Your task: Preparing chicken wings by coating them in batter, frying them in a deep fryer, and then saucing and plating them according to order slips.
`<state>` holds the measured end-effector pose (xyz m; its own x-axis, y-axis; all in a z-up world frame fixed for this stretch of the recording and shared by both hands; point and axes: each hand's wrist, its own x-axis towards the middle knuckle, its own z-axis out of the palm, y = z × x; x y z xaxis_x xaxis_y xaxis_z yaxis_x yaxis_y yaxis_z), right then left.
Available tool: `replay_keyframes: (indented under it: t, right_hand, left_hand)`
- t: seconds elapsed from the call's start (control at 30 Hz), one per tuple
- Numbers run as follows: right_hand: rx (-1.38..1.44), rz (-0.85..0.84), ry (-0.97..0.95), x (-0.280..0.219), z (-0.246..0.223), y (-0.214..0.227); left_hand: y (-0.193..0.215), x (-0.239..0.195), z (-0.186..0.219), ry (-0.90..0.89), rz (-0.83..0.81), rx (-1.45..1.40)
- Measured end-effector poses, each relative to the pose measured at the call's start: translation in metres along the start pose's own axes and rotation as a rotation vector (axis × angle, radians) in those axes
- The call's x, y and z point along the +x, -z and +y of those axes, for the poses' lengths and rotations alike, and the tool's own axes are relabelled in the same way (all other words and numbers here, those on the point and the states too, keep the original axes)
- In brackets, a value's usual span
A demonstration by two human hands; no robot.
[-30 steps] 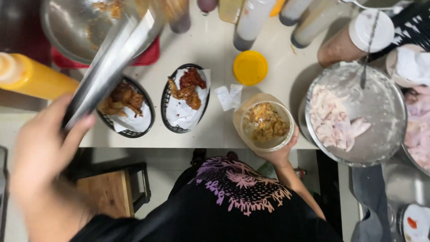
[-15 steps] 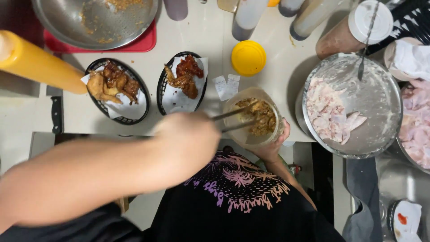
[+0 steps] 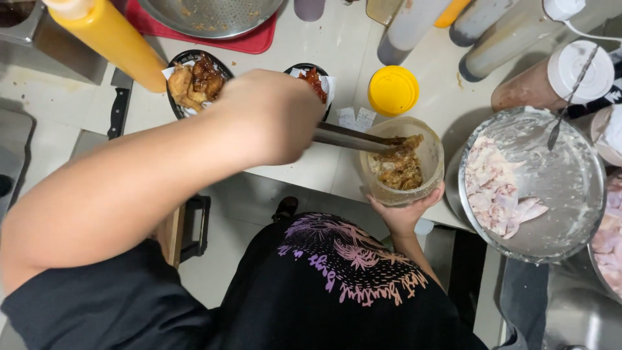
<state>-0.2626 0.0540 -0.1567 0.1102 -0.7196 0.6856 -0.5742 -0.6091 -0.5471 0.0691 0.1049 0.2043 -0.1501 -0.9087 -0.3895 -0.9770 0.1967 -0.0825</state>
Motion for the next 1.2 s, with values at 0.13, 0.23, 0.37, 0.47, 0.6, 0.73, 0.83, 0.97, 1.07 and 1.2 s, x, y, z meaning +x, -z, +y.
replay_keyframes:
  t: [0.13,0.23,0.37,0.47,0.6,0.73,0.83,0.97,1.07,1.2]
  right_hand:
    - [0.111,-0.08,-0.098,0.003,-0.01,0.008]
    - [0.241,-0.157,-0.295,0.0,-0.013,0.01]
    - [0.355,-0.173,-0.355,-0.009,0.001,0.009]
    - [0.333,-0.175,-0.336,-0.013,0.007,0.014]
    - [0.333,-0.171,-0.262,-0.011,0.004,0.014]
    - [0.582,-0.278,-0.36,-0.001,-0.011,0.018]
    - [0.528,-0.258,-0.319,-0.004,-0.009,0.019]
    - [1.21,-0.455,-0.649,-0.005,0.004,0.026]
    - [0.417,-0.187,-0.342,-0.007,-0.009,0.023]
    - [0.43,-0.132,-0.315,-0.001,-0.013,0.023]
  left_hand:
    - [0.018,-0.045,-0.015,0.181,-0.111,-0.181]
    - [0.007,-0.069,-0.031,0.177,-0.163,-0.186]
    - [-0.01,-0.102,-0.049,0.195,-0.1,-0.307]
    - [-0.028,-0.113,-0.058,0.158,0.019,-0.343]
    - [-0.033,-0.112,-0.057,0.112,0.07,-0.385]
    - [-0.03,-0.11,-0.056,0.117,0.035,-0.387]
    - [-0.028,-0.108,-0.055,0.12,0.0,-0.393]
    - [-0.03,-0.104,-0.056,0.108,-0.014,-0.409]
    - [-0.033,-0.103,-0.058,0.07,0.017,-0.412]
    - [-0.044,-0.108,-0.066,0.018,0.048,-0.472]
